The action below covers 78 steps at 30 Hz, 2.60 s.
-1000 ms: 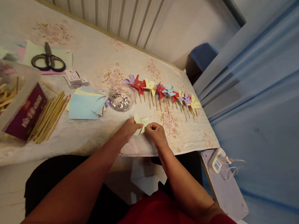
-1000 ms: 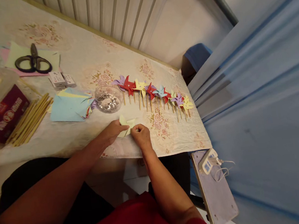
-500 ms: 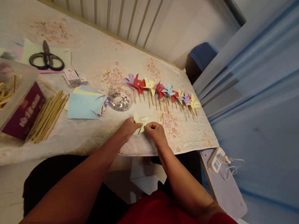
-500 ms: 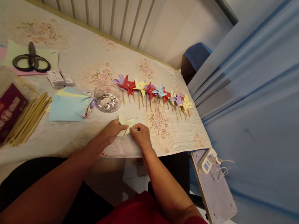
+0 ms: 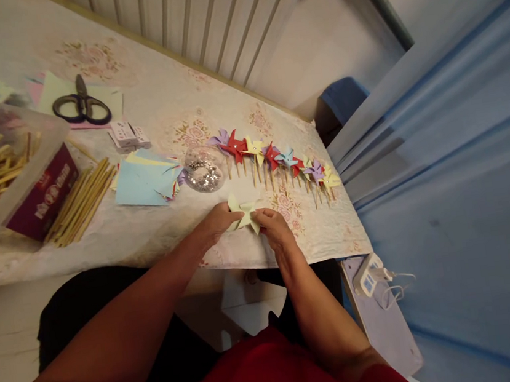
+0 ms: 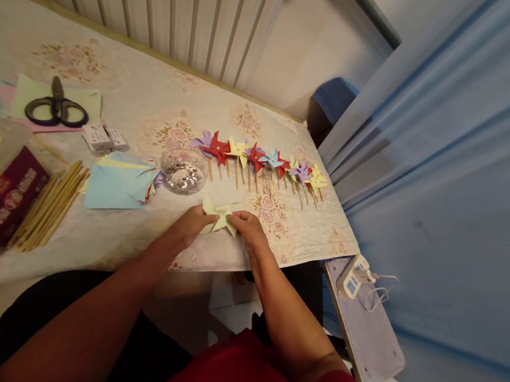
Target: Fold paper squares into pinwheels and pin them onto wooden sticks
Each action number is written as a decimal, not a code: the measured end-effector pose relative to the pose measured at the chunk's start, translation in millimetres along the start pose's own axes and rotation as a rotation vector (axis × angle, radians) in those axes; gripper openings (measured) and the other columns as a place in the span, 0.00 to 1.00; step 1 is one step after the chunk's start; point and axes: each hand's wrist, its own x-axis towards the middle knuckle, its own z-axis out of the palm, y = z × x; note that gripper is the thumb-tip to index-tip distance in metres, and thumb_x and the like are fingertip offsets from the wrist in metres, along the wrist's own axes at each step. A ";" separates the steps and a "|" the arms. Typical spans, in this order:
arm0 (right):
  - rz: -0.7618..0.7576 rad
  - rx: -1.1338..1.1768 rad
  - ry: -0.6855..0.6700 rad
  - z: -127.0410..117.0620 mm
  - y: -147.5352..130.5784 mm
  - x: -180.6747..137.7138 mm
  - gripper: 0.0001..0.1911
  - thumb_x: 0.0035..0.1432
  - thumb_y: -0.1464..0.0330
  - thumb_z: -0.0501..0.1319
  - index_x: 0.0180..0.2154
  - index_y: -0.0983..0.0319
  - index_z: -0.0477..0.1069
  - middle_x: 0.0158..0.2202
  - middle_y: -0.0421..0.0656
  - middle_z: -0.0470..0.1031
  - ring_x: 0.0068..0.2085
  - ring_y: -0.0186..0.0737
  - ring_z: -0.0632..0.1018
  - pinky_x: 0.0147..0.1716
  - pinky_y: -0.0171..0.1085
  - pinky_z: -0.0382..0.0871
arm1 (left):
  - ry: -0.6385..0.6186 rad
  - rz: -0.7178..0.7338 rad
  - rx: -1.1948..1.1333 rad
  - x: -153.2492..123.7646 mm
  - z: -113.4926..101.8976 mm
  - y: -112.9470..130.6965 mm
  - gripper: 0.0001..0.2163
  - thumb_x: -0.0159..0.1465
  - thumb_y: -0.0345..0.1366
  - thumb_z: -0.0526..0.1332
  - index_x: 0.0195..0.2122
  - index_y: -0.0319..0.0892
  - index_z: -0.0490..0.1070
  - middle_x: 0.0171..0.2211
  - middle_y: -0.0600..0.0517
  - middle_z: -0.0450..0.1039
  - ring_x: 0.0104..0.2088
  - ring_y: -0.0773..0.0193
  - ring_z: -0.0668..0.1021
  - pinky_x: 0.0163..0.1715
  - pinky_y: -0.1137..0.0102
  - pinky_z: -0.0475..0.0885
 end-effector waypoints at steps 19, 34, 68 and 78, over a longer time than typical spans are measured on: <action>-0.065 -0.134 -0.026 9.9 7.8 9.4 0.09 0.41 0.63 0.63 0.22 0.62 0.69 0.18 0.31 0.62 0.21 0.28 0.58 0.22 0.31 0.49 | -0.002 -0.004 0.060 -1.6 -1.3 1.6 0.17 0.46 0.32 0.66 0.38 0.34 0.79 0.30 0.50 0.80 0.30 0.61 0.77 0.34 0.69 0.70; -0.054 -0.093 -0.037 15.2 2.9 10.1 0.13 0.41 0.60 0.66 0.23 0.62 0.70 0.18 0.33 0.66 0.20 0.28 0.62 0.22 0.31 0.55 | 0.068 -0.018 0.034 -0.5 -5.8 -1.0 0.13 0.48 0.29 0.66 0.37 0.33 0.78 0.27 0.52 0.77 0.27 0.65 0.75 0.29 0.73 0.67; -0.568 -1.570 -0.477 143.7 -118.4 127.4 0.11 0.52 0.76 0.61 0.35 0.64 0.81 0.33 0.45 0.82 0.34 0.36 0.78 0.32 0.31 0.64 | 0.151 -0.089 -0.057 3.0 -11.4 -8.2 0.12 0.52 0.28 0.63 0.38 0.36 0.77 0.27 0.50 0.78 0.26 0.65 0.75 0.28 0.72 0.68; -0.545 -1.821 -0.520 158.3 -99.9 140.9 0.14 0.56 0.74 0.61 0.43 0.67 0.81 0.45 0.55 0.81 0.43 0.45 0.81 0.38 0.32 0.68 | 0.134 -0.119 -0.051 -3.9 -7.7 1.9 0.08 0.52 0.28 0.63 0.34 0.36 0.77 0.23 0.53 0.75 0.23 0.66 0.73 0.26 0.72 0.66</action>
